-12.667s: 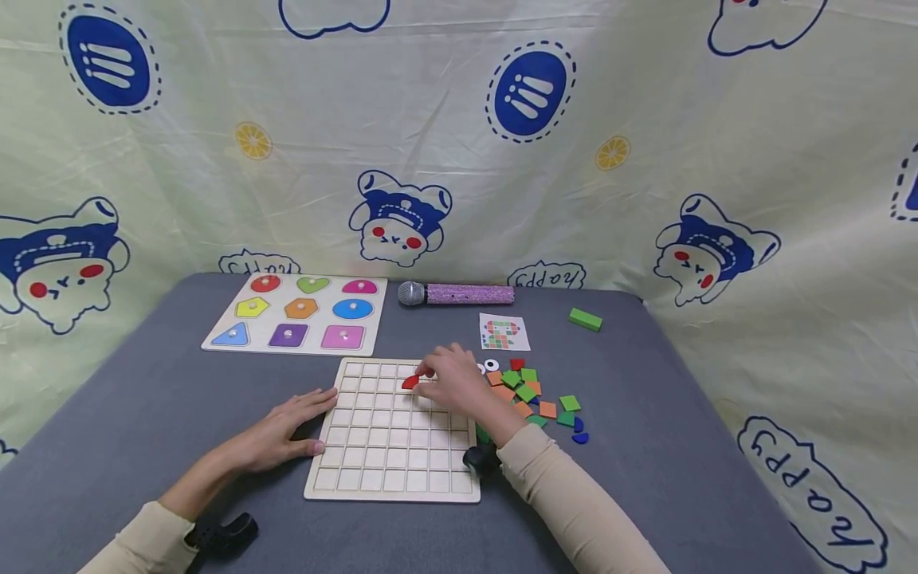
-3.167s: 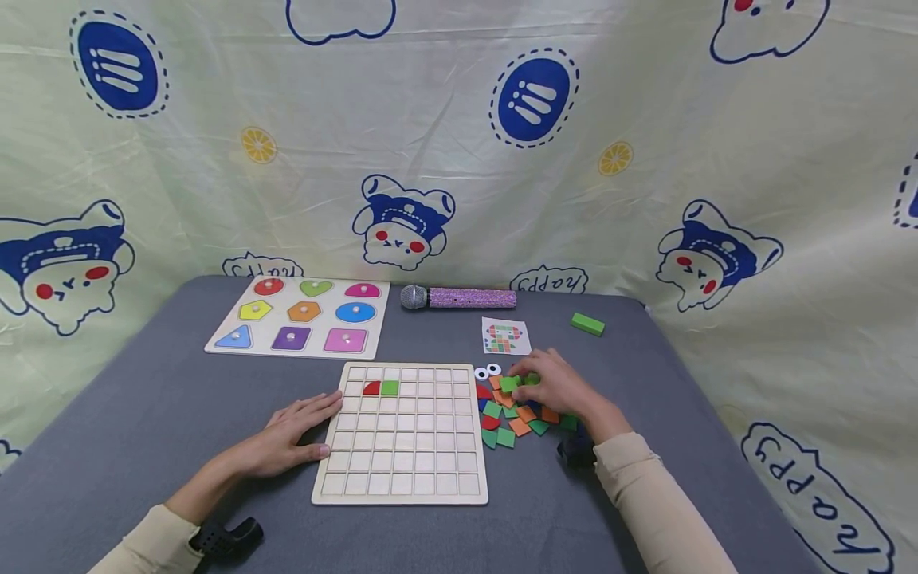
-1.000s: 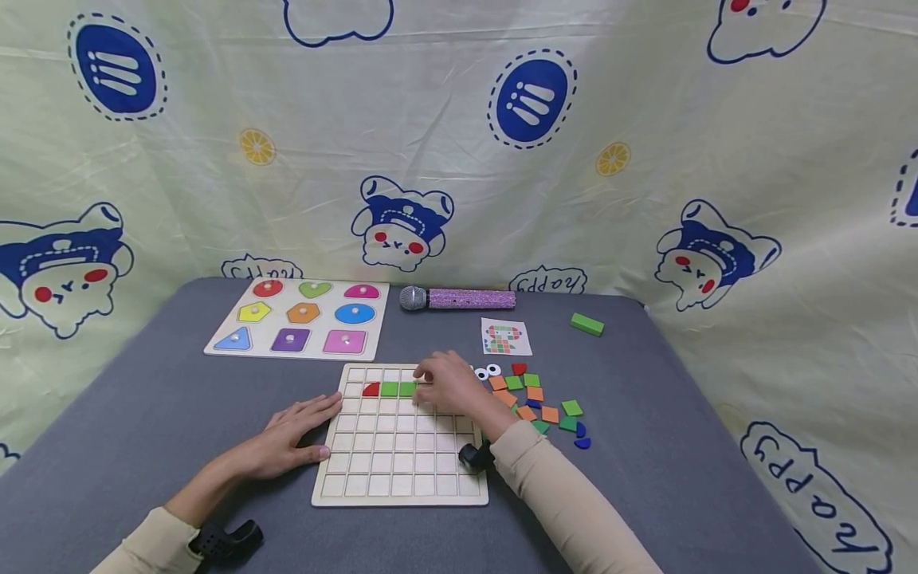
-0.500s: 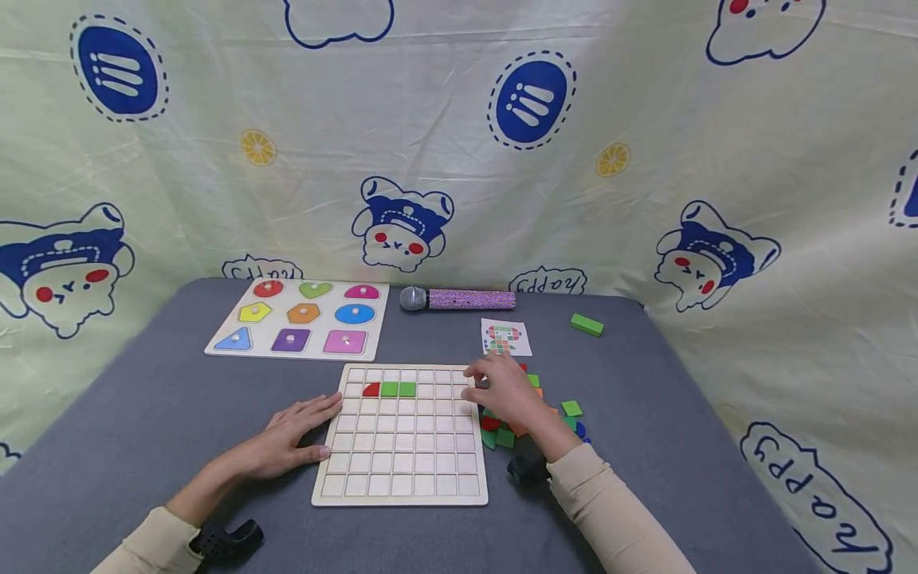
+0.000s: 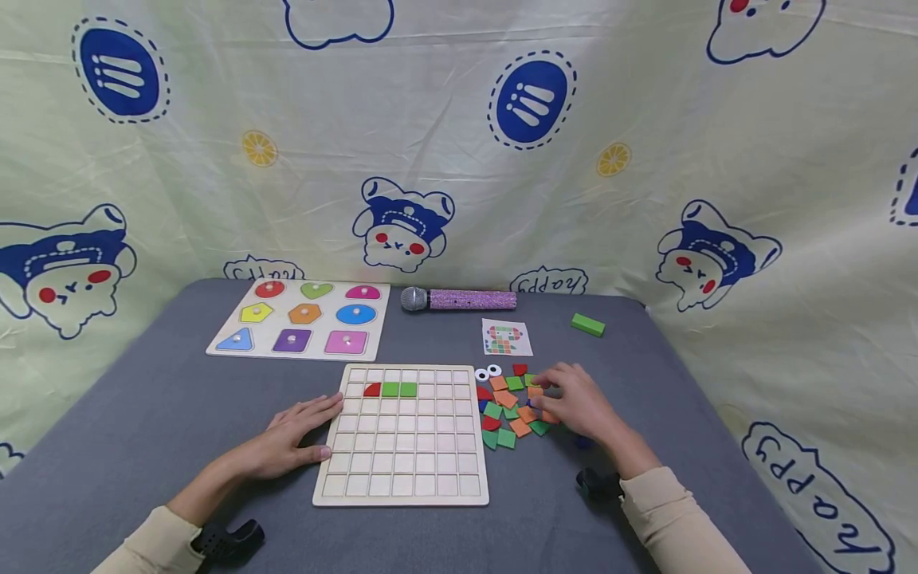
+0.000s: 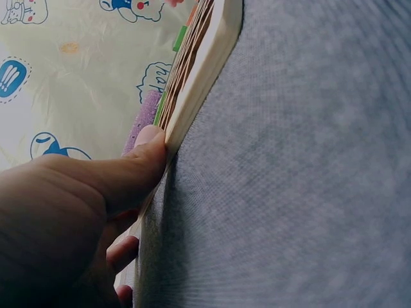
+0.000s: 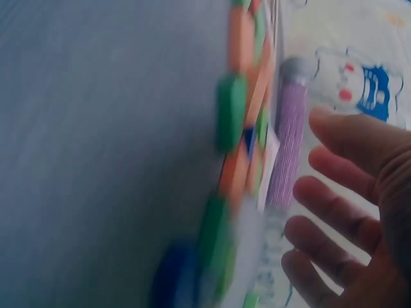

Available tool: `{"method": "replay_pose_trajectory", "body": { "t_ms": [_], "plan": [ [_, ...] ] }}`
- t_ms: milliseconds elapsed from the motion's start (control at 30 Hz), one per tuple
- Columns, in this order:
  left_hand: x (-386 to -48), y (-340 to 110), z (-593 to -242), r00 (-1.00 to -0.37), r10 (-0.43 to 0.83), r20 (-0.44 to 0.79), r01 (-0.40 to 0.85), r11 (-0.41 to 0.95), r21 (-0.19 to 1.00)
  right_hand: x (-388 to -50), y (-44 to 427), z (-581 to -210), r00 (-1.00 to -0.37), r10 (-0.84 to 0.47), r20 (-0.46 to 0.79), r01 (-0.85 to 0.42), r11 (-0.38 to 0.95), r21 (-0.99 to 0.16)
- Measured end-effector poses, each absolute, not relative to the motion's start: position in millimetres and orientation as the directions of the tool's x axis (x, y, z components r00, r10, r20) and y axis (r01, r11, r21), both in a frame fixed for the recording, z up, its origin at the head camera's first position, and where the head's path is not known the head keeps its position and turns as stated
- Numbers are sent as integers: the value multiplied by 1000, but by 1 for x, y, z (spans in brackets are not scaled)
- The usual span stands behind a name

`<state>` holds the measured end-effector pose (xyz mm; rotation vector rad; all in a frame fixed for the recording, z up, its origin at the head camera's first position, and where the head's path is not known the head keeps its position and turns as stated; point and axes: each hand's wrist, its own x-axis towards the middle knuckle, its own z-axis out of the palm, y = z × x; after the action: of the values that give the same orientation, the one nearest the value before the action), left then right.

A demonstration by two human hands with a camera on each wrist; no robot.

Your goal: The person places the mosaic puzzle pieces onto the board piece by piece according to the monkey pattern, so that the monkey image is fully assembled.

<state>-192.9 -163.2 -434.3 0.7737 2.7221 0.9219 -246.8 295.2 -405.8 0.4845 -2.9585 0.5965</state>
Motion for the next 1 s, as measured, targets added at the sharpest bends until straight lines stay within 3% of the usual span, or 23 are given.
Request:
{"method": "replay_pose_trajectory", "body": {
  "t_ms": [433,1000],
  "plan": [
    [-193,-164,-433,-855,518,8,420,683,598,-244,364,-416,-951,-293,97,-308,889,-339],
    [-193,-162,-435,-856,517,6,418,685,597,-247,375,-417,-940,-340,20,-324,876,-357]
  ]
}}
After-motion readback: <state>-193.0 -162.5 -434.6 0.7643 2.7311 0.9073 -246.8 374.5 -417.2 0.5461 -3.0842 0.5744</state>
